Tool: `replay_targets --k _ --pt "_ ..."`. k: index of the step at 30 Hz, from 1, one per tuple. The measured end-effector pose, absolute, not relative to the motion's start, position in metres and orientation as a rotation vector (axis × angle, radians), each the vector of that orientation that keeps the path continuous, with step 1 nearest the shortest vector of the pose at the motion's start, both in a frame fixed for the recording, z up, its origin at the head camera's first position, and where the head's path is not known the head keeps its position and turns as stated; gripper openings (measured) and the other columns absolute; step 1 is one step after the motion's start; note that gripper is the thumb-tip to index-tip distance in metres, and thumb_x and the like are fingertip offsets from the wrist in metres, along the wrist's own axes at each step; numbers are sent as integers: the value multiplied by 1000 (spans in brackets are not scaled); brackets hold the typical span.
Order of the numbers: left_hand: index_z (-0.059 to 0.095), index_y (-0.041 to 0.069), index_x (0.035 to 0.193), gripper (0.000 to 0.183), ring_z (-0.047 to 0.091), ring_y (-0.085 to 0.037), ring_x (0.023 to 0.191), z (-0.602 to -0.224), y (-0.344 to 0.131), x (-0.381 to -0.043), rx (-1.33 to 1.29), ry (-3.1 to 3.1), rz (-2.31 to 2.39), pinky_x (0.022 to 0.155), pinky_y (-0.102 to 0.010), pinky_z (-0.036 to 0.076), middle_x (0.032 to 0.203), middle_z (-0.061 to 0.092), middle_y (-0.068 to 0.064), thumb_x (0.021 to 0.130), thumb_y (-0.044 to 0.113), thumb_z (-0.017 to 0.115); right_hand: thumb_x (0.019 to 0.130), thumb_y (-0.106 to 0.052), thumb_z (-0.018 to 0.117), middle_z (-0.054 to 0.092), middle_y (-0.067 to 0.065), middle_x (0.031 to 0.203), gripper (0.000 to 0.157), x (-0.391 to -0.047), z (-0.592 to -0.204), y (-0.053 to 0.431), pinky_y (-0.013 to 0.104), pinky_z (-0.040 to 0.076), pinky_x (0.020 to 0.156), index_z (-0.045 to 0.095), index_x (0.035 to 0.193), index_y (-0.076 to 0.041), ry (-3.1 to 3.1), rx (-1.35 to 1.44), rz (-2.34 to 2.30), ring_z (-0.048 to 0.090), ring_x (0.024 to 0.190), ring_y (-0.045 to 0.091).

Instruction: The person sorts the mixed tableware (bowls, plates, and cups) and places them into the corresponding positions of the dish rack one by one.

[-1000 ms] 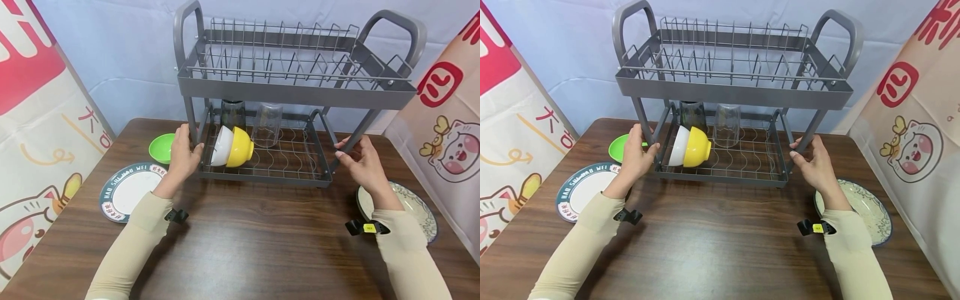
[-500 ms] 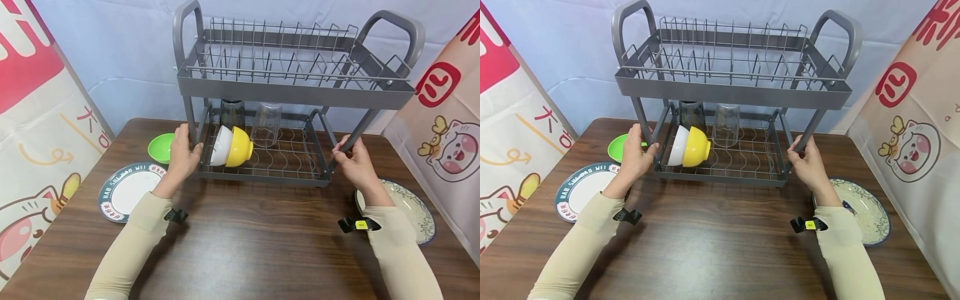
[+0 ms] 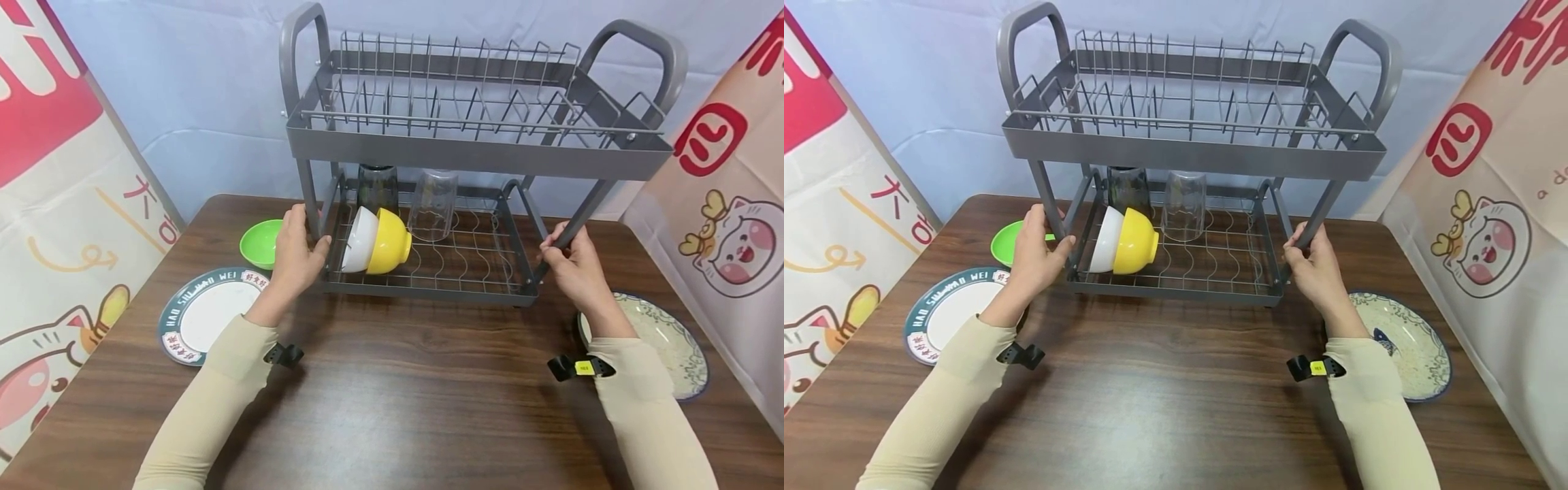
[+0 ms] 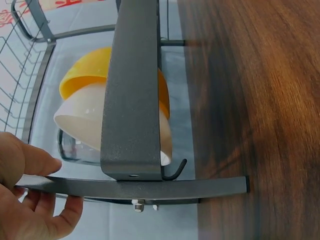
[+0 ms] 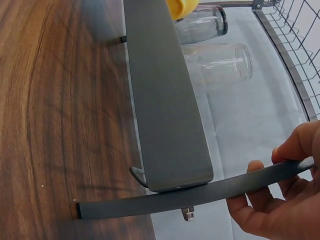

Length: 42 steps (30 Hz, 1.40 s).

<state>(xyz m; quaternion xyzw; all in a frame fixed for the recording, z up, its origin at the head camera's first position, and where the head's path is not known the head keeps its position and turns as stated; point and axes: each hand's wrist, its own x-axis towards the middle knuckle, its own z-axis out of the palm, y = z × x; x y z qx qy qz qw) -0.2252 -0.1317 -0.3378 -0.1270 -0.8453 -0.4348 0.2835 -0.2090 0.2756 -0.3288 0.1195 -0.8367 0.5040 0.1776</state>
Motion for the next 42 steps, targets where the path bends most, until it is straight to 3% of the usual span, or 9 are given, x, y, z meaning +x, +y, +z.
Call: replay_targets --k 11,16,21,31,35,42 --pt "52 -4 109 35 51 -29 83 -336 -134 -223 -342 -2254 -1123 69 -40 43 93 51 -17 77 -8 64 90 12 42 48 7 87 12 -209 -329 274 17 48 68 37 99 6 -2333 347 1462 55 72 13" --pt "48 -5 118 46 42 -32 92 -335 -137 -220 -365 -2336 -1072 71 -41 38 102 42 -22 76 -3 68 91 11 41 48 6 87 12 -208 -327 274 17 48 68 38 99 3 -2327 350 1475 55 73 14" --pt "43 -6 126 54 42 -32 94 -334 -148 -214 -371 -2485 -1012 74 -43 39 111 37 -23 79 3 69 91 9 40 48 6 87 11 -209 -326 274 17 48 68 39 98 0 -2329 335 1507 55 73 13" --pt "50 -4 122 50 46 -34 101 -333 -161 -210 -412 -2641 -788 81 -48 41 112 49 -22 80 10 72 92 8 41 50 6 87 11 -208 -327 273 18 48 68 40 96 -2 -2335 284 1507 56 72 12" --pt "49 -2 125 51 46 -36 109 -332 -165 -211 -406 -2700 -755 87 -50 39 118 48 -22 82 13 70 92 7 42 50 5 87 10 -208 -328 273 19 48 68 40 97 -2 -2330 269 1523 55 73 12" --pt "55 1 118 41 46 -37 111 -331 -176 -214 -426 -2823 -649 89 -52 38 120 49 -21 83 16 69 93 5 42 51 5 86 9 -208 -327 272 19 47 70 42 96 -4 -2300 246 1572 55 74 14"
